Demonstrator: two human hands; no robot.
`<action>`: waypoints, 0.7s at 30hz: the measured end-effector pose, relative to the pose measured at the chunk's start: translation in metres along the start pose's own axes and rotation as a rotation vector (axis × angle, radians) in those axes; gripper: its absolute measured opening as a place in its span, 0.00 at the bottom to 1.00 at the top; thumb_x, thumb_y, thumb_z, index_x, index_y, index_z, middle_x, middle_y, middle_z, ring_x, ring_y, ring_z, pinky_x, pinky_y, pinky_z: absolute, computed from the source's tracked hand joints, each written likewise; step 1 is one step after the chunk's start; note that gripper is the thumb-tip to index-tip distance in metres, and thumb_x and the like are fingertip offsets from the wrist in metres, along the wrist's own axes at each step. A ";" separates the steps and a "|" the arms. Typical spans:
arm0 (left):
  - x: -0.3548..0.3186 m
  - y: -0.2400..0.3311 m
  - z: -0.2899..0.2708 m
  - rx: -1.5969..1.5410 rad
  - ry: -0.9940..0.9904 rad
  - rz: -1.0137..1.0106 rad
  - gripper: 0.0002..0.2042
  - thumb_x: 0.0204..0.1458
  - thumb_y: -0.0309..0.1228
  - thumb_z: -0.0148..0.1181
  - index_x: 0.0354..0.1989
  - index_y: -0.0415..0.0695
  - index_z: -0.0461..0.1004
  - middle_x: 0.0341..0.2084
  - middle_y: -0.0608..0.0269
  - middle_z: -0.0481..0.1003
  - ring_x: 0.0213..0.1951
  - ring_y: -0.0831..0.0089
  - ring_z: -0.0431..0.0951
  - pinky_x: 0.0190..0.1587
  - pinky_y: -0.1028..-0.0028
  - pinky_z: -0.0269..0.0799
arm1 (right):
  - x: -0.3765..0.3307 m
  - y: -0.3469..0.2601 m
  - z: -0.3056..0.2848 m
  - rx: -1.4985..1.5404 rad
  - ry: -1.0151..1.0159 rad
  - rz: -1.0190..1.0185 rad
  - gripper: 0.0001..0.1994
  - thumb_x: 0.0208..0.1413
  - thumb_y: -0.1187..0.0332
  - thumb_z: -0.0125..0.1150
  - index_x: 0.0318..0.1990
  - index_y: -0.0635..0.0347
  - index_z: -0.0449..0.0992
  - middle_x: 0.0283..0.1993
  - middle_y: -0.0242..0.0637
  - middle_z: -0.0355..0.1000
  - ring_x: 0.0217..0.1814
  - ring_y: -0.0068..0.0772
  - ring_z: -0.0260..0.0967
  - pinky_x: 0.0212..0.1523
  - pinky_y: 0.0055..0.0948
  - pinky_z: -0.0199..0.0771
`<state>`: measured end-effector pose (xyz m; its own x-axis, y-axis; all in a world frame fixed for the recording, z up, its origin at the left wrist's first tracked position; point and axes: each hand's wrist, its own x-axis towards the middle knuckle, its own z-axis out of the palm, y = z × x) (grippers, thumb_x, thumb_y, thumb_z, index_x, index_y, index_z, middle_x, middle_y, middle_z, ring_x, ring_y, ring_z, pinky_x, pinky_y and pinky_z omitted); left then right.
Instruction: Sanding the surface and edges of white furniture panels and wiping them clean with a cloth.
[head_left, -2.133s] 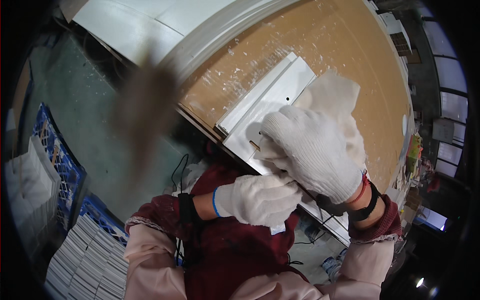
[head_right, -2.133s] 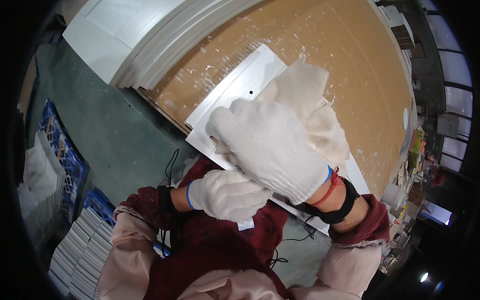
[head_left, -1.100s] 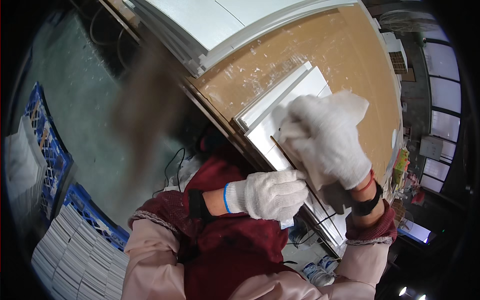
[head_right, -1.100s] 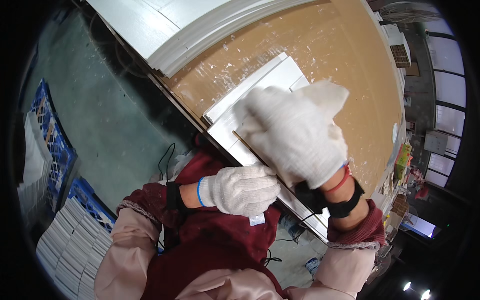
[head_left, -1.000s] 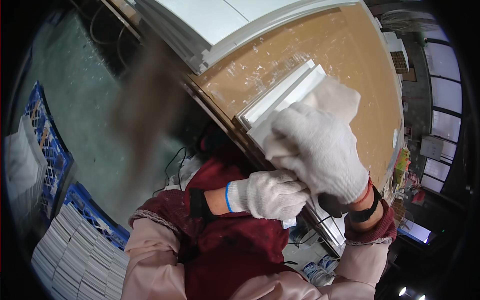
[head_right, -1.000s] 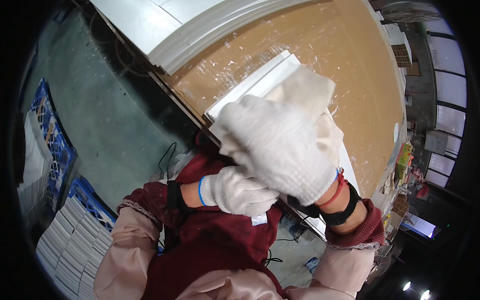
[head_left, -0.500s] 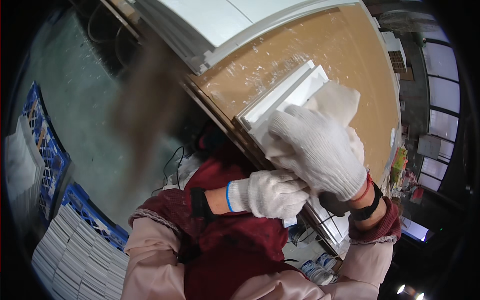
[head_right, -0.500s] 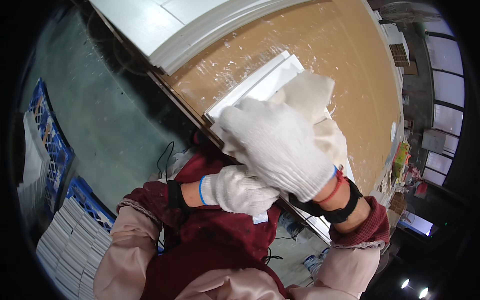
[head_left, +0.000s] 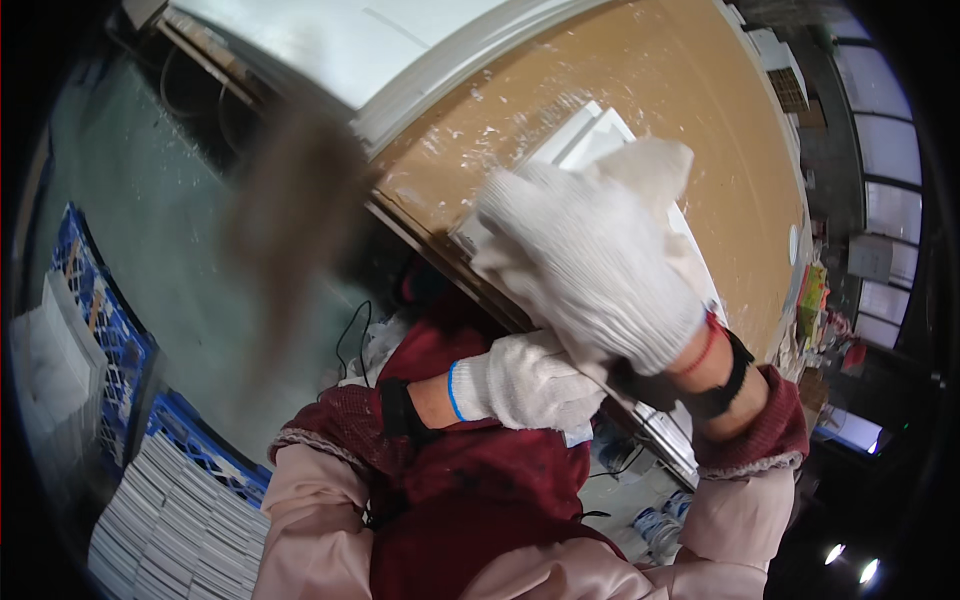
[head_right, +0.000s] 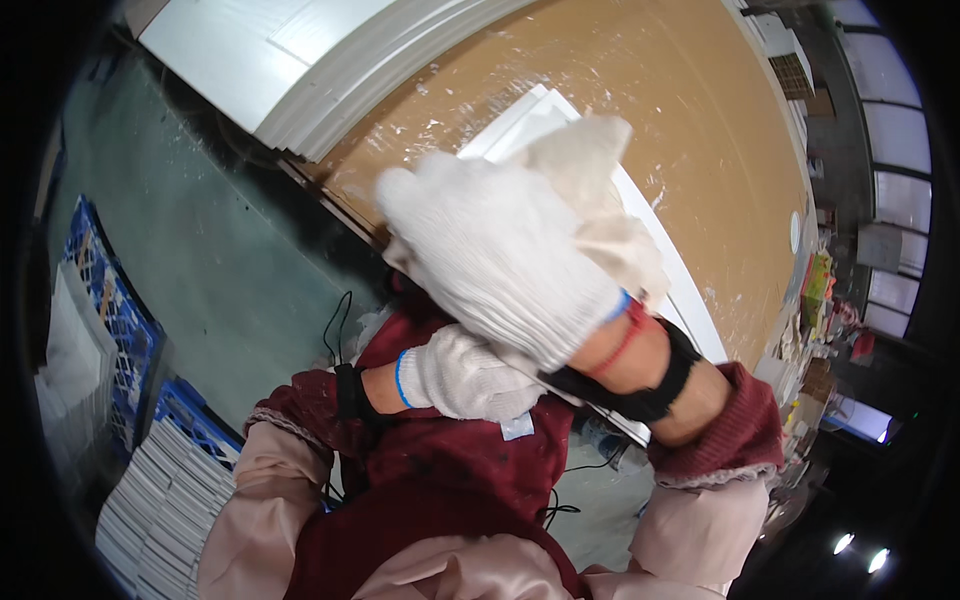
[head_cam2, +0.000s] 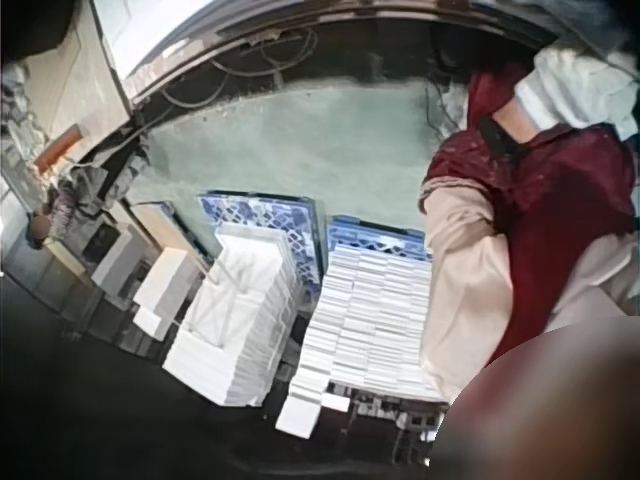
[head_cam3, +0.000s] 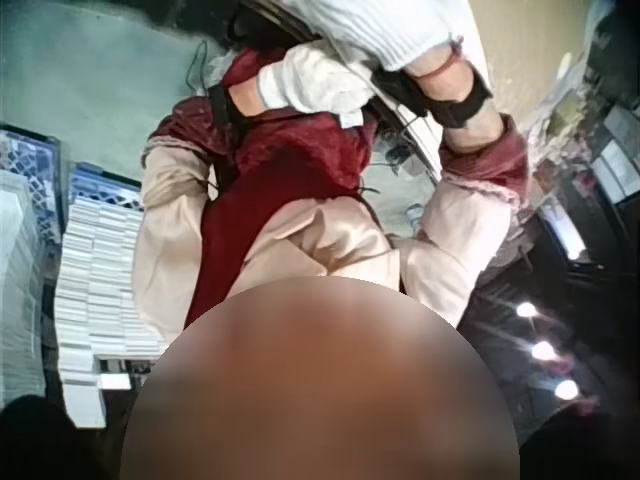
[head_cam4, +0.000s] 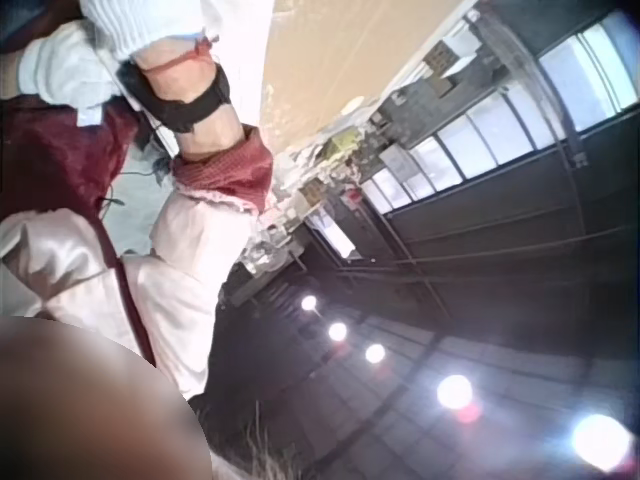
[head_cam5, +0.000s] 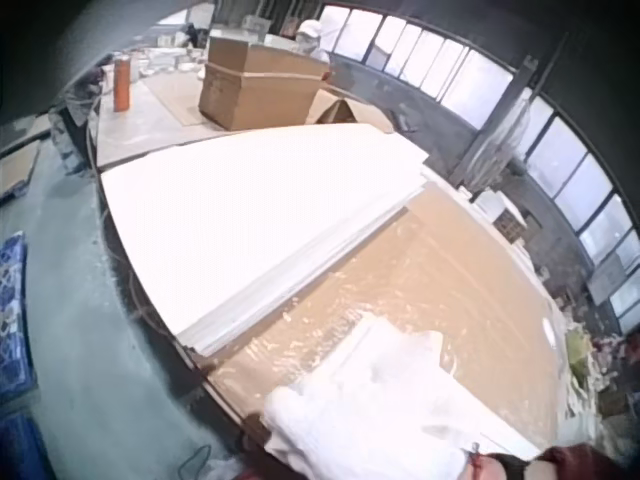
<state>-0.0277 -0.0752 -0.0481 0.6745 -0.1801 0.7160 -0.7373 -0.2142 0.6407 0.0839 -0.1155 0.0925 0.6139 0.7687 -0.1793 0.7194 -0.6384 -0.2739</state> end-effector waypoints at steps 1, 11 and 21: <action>-0.001 -0.002 -0.002 -0.016 -0.038 -0.009 0.07 0.45 0.35 0.64 0.32 0.50 0.80 0.30 0.64 0.78 0.29 0.69 0.79 0.30 0.70 0.76 | 0.010 0.001 0.007 -0.099 0.088 -0.036 0.13 0.48 0.64 0.64 0.40 0.54 0.71 0.36 0.42 0.69 0.39 0.51 0.72 0.38 0.43 0.72; 0.009 -0.002 -0.007 0.068 0.004 0.196 0.09 0.44 0.28 0.65 0.36 0.45 0.79 0.41 0.62 0.78 0.47 0.66 0.78 0.53 0.64 0.76 | -0.088 0.060 -0.091 0.233 0.402 0.487 0.11 0.46 0.73 0.53 0.38 0.64 0.71 0.30 0.34 0.66 0.34 0.28 0.66 0.36 0.26 0.69; 0.041 0.008 -0.027 0.029 -0.171 0.112 0.12 0.35 0.26 0.64 0.32 0.42 0.75 0.38 0.61 0.76 0.42 0.64 0.78 0.47 0.63 0.76 | -0.197 0.122 -0.067 0.377 0.553 0.829 0.12 0.44 0.78 0.51 0.39 0.62 0.69 0.33 0.29 0.65 0.35 0.21 0.62 0.38 0.21 0.66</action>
<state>-0.0068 -0.0580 -0.0059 0.5870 -0.3645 0.7229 -0.8082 -0.2109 0.5499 0.0722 -0.3476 0.1583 0.9962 -0.0856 -0.0160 -0.0800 -0.8278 -0.5553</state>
